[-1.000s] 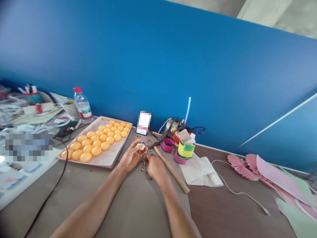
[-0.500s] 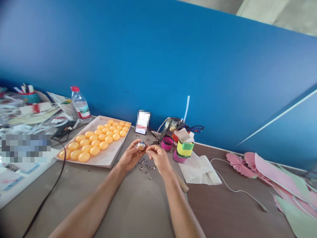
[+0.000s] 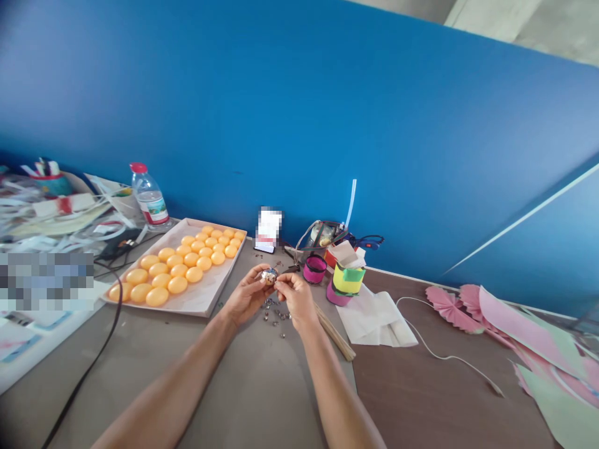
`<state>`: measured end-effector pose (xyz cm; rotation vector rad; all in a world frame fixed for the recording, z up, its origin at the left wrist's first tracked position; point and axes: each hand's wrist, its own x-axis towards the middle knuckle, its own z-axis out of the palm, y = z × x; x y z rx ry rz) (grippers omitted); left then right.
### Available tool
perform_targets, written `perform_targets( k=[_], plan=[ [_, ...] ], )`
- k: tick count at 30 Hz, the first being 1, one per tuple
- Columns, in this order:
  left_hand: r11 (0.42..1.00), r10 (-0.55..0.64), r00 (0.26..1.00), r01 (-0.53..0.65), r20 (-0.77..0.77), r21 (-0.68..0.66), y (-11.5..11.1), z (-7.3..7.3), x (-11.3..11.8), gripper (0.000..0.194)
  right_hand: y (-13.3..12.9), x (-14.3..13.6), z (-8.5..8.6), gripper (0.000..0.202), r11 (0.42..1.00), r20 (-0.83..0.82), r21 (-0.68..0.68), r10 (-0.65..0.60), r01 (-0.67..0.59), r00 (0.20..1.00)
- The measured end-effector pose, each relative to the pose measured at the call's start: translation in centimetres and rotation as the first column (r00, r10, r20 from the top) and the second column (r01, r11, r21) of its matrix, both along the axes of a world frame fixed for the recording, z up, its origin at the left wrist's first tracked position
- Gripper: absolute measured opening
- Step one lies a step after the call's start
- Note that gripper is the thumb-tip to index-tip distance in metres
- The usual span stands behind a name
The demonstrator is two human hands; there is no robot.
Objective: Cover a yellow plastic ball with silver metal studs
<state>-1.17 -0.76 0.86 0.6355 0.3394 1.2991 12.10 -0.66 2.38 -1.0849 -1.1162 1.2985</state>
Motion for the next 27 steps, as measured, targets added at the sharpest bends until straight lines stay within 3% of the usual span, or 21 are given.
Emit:
perform_targets(
  k=[17, 27],
  plan=[
    [1.000, -0.011, 1.000, 0.011, -0.030, 0.010, -0.16, 0.12, 0.23, 0.030, 0.05, -0.03, 0.38, 0.023, 0.997, -0.062, -0.076, 0.013, -0.018, 0.998],
    [1.000, 0.000, 0.996, 0.003, -0.092, 0.028, -0.21, -0.11, 0.46, 0.027, 0.18, 0.42, 0.28, 0.028, 0.979, -0.143, -0.198, 0.010, -0.039, 0.990]
  ],
)
